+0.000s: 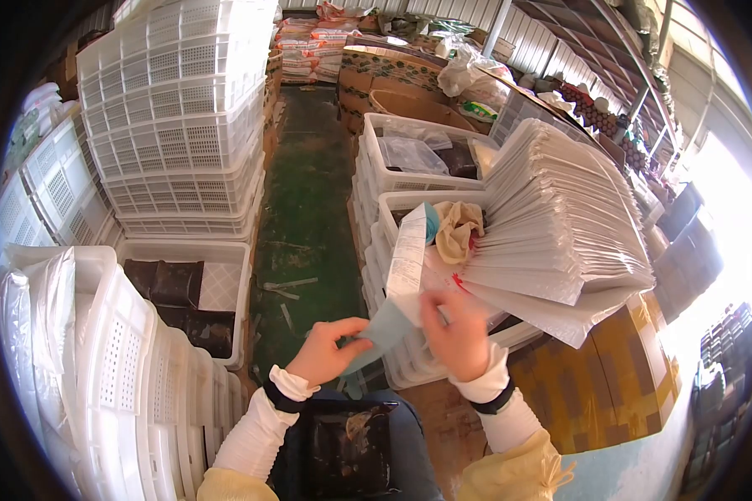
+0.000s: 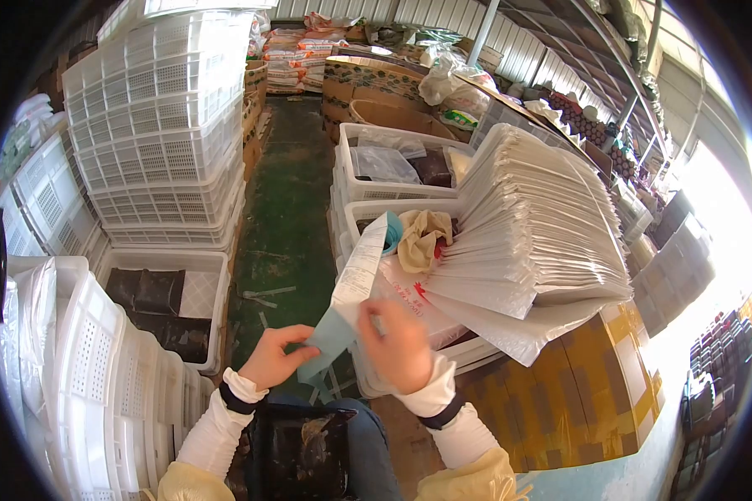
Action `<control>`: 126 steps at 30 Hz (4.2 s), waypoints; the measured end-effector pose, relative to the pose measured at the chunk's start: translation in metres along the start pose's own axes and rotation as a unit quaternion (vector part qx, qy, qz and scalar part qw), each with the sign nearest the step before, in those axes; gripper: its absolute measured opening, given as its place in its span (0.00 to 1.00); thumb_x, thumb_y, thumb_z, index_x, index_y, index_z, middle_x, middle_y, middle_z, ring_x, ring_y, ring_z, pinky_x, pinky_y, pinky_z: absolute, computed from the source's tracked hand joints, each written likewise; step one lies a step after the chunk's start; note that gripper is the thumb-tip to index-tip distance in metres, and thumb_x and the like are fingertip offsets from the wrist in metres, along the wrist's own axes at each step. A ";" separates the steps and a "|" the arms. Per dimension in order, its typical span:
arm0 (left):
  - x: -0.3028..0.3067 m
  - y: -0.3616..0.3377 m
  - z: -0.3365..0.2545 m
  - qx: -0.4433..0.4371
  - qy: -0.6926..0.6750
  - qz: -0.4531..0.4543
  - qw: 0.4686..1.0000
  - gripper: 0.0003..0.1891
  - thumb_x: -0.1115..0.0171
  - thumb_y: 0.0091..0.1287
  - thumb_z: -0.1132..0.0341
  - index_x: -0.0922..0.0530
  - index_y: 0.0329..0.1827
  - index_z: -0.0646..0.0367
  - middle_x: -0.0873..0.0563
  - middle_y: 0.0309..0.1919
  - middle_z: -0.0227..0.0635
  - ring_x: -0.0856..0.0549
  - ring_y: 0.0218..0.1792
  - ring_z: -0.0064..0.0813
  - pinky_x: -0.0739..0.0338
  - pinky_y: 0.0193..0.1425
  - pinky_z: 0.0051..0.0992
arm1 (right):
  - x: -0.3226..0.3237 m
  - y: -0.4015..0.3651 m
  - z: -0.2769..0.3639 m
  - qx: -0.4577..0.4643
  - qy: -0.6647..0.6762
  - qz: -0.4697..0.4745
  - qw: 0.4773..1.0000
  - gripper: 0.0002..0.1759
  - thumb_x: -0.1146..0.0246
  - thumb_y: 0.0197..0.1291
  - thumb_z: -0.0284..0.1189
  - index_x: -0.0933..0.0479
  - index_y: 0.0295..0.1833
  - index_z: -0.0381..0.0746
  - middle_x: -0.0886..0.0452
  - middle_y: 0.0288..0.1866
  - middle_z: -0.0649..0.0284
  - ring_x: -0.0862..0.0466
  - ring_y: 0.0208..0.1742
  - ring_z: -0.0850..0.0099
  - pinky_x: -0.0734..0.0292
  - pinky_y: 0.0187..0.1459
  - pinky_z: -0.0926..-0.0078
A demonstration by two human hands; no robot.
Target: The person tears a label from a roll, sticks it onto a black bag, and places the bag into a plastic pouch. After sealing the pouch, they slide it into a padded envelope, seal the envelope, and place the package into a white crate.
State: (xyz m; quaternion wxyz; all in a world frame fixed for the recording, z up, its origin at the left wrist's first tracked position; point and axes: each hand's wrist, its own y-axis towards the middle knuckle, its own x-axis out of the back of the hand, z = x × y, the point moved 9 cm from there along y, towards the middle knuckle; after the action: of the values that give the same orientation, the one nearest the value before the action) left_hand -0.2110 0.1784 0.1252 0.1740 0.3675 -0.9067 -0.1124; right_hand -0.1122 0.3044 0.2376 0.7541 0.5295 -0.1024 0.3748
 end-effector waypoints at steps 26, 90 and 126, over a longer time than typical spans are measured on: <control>-0.004 -0.121 -0.004 0.260 -0.183 -0.044 0.947 0.08 0.38 0.64 0.70 0.19 0.37 0.69 0.15 0.31 0.29 0.20 0.34 0.15 0.27 0.41 0.16 | -0.061 -0.134 0.016 -0.264 0.318 0.140 0.900 0.07 0.34 0.52 0.20 0.25 0.37 0.35 0.26 0.33 0.62 0.28 0.32 0.75 0.32 0.36 0.80; -0.092 -0.177 -0.013 0.036 0.486 0.166 0.857 0.40 0.37 0.54 0.44 0.32 0.64 0.64 0.33 0.68 0.37 0.40 0.71 0.40 0.53 0.71 0.59 | -0.037 -0.257 -0.026 -0.220 0.105 0.200 0.949 0.25 0.41 0.61 0.31 0.31 0.62 0.33 0.33 0.65 0.44 0.35 0.67 0.43 0.40 0.66 0.56; -0.117 -0.187 -0.007 0.062 0.448 0.234 0.861 0.49 0.46 0.54 0.30 0.34 0.66 0.65 0.33 0.67 0.42 0.40 0.71 0.36 0.48 0.72 0.43 | -0.091 -0.183 -0.084 -0.320 0.002 0.292 0.901 0.16 0.42 0.65 0.36 0.25 0.30 0.34 0.25 0.22 0.49 0.23 0.23 0.53 0.28 0.27 0.63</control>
State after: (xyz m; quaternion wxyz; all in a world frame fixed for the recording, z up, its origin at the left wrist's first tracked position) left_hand -0.0126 0.1286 0.0419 0.5594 0.1647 -0.7955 0.1643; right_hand -0.0730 0.3077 0.0200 0.7396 0.2057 -0.3656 0.5263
